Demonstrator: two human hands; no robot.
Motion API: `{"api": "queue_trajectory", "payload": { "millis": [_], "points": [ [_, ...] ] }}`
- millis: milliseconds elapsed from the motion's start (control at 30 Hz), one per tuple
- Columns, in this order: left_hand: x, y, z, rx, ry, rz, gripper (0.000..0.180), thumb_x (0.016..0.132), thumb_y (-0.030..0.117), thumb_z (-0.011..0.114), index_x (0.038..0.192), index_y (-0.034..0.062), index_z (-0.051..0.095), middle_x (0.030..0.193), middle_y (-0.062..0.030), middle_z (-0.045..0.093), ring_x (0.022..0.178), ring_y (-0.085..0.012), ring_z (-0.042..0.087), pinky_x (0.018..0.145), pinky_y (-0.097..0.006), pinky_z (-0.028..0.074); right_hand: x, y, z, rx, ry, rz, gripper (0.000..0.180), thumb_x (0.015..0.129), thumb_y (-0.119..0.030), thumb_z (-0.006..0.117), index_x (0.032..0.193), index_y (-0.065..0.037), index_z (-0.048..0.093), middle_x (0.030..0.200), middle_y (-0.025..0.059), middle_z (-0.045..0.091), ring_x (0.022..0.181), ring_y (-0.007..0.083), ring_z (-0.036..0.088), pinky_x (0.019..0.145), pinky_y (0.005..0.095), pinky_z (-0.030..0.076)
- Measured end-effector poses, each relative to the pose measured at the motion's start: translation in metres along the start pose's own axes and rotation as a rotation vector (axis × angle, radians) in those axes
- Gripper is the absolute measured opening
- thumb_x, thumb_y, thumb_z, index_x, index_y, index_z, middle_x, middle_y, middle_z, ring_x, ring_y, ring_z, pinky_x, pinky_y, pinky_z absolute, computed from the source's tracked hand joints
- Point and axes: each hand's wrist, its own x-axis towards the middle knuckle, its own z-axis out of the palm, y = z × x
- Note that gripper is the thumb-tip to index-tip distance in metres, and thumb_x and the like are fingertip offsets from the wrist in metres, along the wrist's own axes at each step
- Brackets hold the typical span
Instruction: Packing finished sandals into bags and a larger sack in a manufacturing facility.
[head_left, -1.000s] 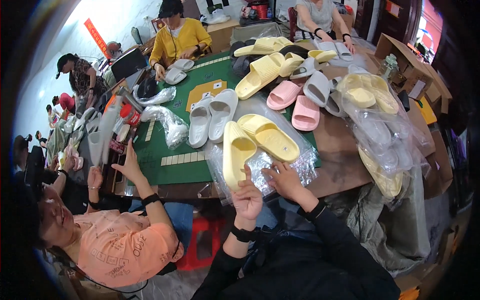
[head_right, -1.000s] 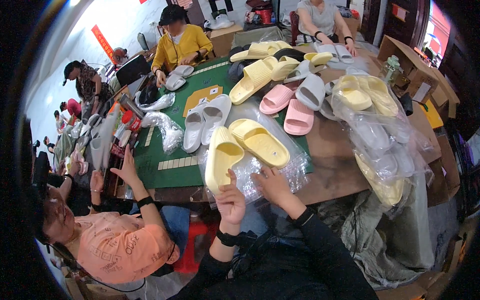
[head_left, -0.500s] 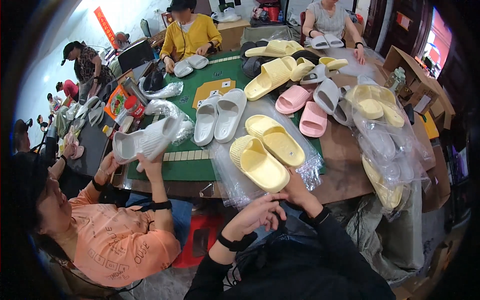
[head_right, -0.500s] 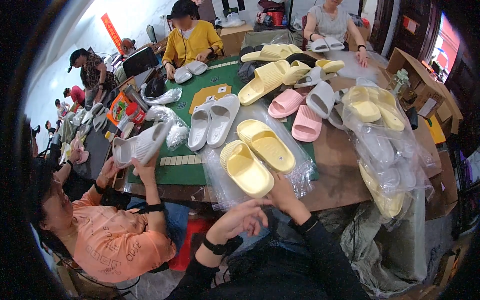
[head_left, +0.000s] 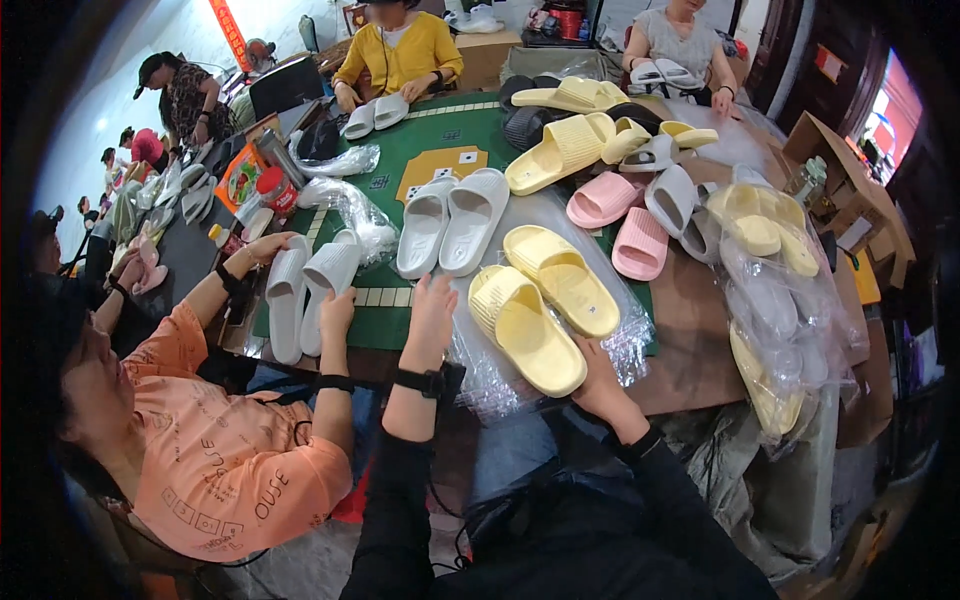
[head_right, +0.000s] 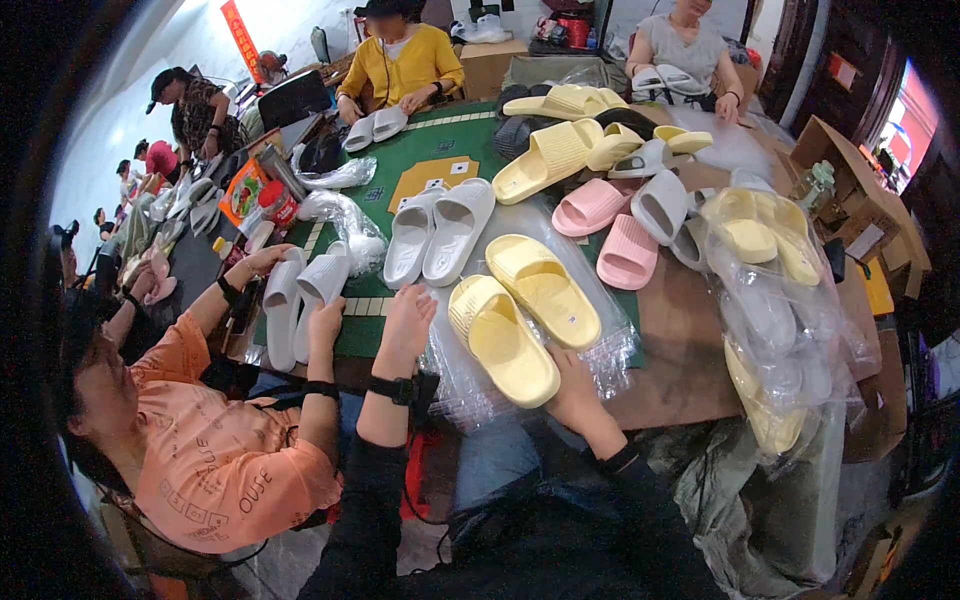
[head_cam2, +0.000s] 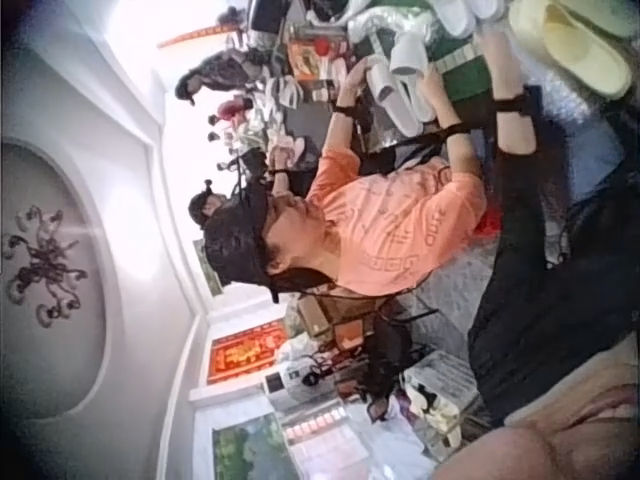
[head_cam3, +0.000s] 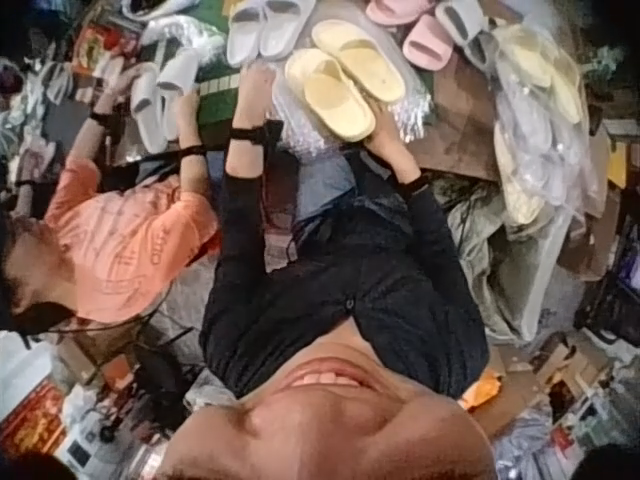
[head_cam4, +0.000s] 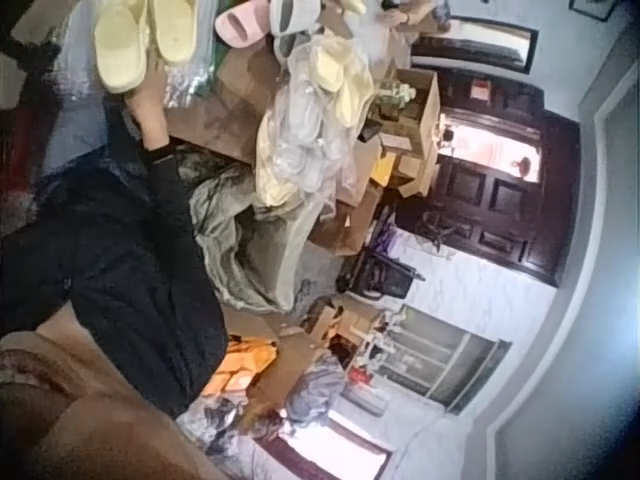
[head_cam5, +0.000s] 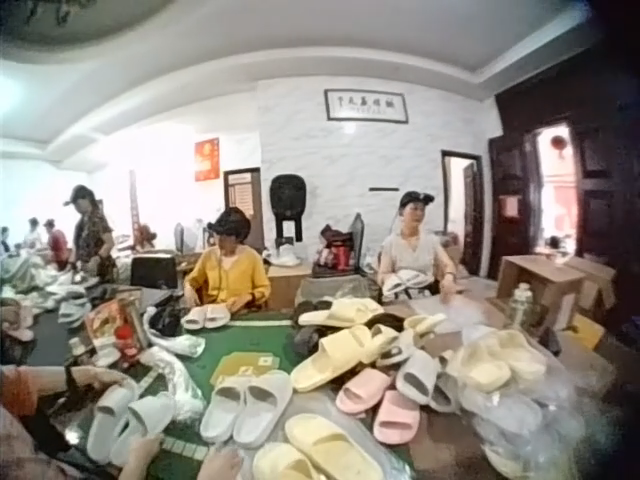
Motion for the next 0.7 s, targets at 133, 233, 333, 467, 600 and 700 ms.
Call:
{"api": "queue_trajectory", "payload": {
  "millis": [133, 233, 333, 467, 600, 700],
  "points": [
    [0.054, -0.012, -0.011, -0.18, 0.124, -0.171, 0.053, 0.092, 0.019, 0.055, 0.134, -0.0021, 0.03, 0.129, -0.0264, 0.035, 0.12, -0.0363, 0.042, 0.105, -0.04, 0.039, 0.0, 0.004, 0.007, 0.012, -0.008, -0.02, 0.064, 0.068, -0.006, 0.072, 0.126, -0.001, 0.047, 0.122, 0.0154, 0.051, 0.109, 0.0381, 0.048, 0.093, 0.0435, 0.043],
    [0.073, -0.014, -0.012, -0.325, 0.152, -0.221, 0.056, 0.087, 0.007, 0.057, 0.133, 0.0002, 0.025, 0.128, -0.0287, 0.036, 0.122, -0.04, 0.042, 0.104, -0.044, 0.04, -0.002, 0.008, 0.008, 0.033, -0.053, 0.054, 0.064, 0.068, -0.006, 0.071, 0.126, -0.001, 0.047, 0.123, 0.0155, 0.05, 0.11, 0.0381, 0.047, 0.092, 0.0437, 0.042],
    [0.082, -0.014, -0.009, -0.426, 0.112, -0.245, 0.055, 0.087, 0.007, 0.054, 0.132, -0.0049, 0.024, 0.129, -0.0283, 0.035, 0.122, -0.039, 0.042, 0.104, -0.044, 0.041, 0.0, 0.009, 0.006, 0.021, -0.03, 0.003, 0.065, 0.067, -0.007, 0.072, 0.126, -0.001, 0.047, 0.124, 0.0155, 0.049, 0.111, 0.0374, 0.047, 0.092, 0.0434, 0.042],
    [0.091, -0.016, 0.003, -0.571, 0.066, -0.222, 0.052, 0.089, 0.01, 0.051, 0.129, -0.0102, 0.025, 0.13, -0.0271, 0.035, 0.122, -0.0374, 0.043, 0.102, -0.044, 0.043, 0.0, 0.005, 0.001, 0.005, -0.056, -0.007, 0.067, 0.065, -0.009, 0.074, 0.126, -0.001, 0.049, 0.126, 0.0147, 0.048, 0.115, 0.0361, 0.045, 0.095, 0.0423, 0.041],
    [0.112, -0.011, 0.026, -0.652, 0.17, -0.228, 0.05, 0.089, 0.015, 0.051, 0.125, -0.0118, 0.028, 0.131, -0.0254, 0.034, 0.122, -0.0361, 0.043, 0.103, -0.043, 0.043, 0.001, 0.003, -0.004, 0.1, -0.092, 0.071, 0.069, 0.064, -0.011, 0.075, 0.127, -0.001, 0.048, 0.129, 0.0146, 0.047, 0.118, 0.0365, 0.044, 0.098, 0.0423, 0.04],
    [0.132, -0.008, 0.027, -0.69, 0.16, -0.229, 0.052, 0.088, 0.018, 0.054, 0.127, -0.0079, 0.029, 0.133, -0.0249, 0.034, 0.125, -0.0362, 0.039, 0.104, -0.042, 0.041, -0.003, 0.002, -0.003, -0.005, -0.123, 0.035, 0.069, 0.064, -0.012, 0.076, 0.127, -0.001, 0.049, 0.13, 0.0144, 0.046, 0.118, 0.0364, 0.044, 0.097, 0.0425, 0.04]
  ]
}}
